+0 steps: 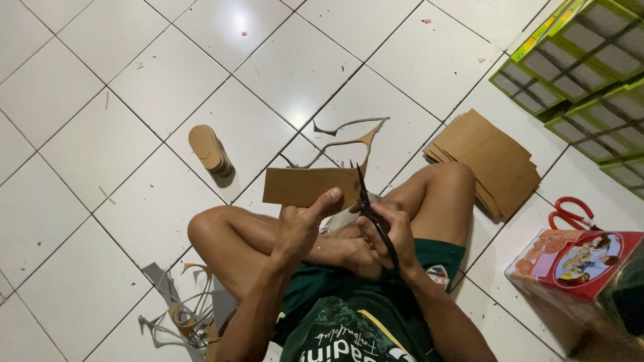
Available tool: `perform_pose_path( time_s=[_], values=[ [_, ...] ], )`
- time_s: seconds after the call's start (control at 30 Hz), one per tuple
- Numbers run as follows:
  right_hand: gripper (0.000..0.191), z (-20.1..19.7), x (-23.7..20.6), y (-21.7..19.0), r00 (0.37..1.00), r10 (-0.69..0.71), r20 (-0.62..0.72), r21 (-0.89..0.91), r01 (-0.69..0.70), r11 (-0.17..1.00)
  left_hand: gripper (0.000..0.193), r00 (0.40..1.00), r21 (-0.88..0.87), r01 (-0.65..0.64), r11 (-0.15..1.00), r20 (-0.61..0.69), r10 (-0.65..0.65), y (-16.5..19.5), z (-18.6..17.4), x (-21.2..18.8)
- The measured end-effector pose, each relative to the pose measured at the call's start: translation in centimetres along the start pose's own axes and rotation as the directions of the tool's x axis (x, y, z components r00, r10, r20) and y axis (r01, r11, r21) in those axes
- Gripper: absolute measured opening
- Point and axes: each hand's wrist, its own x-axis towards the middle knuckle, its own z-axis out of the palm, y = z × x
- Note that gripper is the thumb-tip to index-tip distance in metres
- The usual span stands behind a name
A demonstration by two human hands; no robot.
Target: The person sits cross-legged on the floor and cuts shoe insole shapes from cardboard sheets using scissors, trimming the edges of each insole to round the outline. They work through several insoles one at a time, placing finished pieces aside and picking up new cardboard blanks.
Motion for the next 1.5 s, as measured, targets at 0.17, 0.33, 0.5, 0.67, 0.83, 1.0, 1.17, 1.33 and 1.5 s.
perform_pose_path(
  time_s=[0.17,0.33,0.5,0.67,0.83,1.0,1.17,1.33,1.5],
  values=[
    [0.051,-0.2,-0.2,0.0,0.997,0.072,0.011,0.062,-0.072,0.995,0.038,1.0,0.128,0.019,0.992,0.0,-0.02,0.7,-0.4,0.2],
    [0.05,-0.5,-0.3,0.7,1.0,0.02,0.015,-0.067,-0.019,0.998,0.04,0.993,0.045,0.026,0.999,0.118,-0.031,0.7,-1.6,1.0],
    [0.056,0.0,0.2,1.1,0.995,0.094,0.028,-0.097,-0.091,0.991,0.03,0.996,-0.127,-0.078,0.989,0.04,0.084,-1.4,-0.7,1.8],
    [0.068,0.6,-0.3,0.0,0.98,0.1,0.174,0.058,-0.111,0.992,0.025,0.943,0.124,-0.292,0.948,-0.128,0.307,-2.2,-0.7,2.0],
    [0.069,1.4,-0.1,0.6,0.994,0.084,0.075,-0.02,-0.082,0.996,0.022,0.975,-0.046,-0.221,0.974,-0.046,0.219,-1.3,-1.0,1.6],
    [0.057,1.8,0.6,2.6,1.0,0.017,-0.002,-0.103,-0.017,0.995,0.022,0.983,-0.09,-0.181,0.979,-0.034,0.178,-0.8,0.2,0.5],
    [0.054,1.8,0.7,3.2,0.999,0.036,-0.032,0.005,-0.035,0.999,0.024,0.983,0.045,-0.18,0.983,-0.008,0.181,-0.3,0.6,-0.1],
    [0.053,1.5,0.4,2.7,0.999,0.05,-0.012,0.012,-0.05,0.999,0.027,0.987,0.003,-0.16,0.987,0.034,0.16,0.0,0.3,0.0],
    [0.053,1.3,0.3,2.3,0.999,0.053,-0.005,0.017,-0.053,0.998,0.029,0.983,0.083,-0.171,0.982,0.089,0.163,0.5,-0.3,0.1]
  ],
)
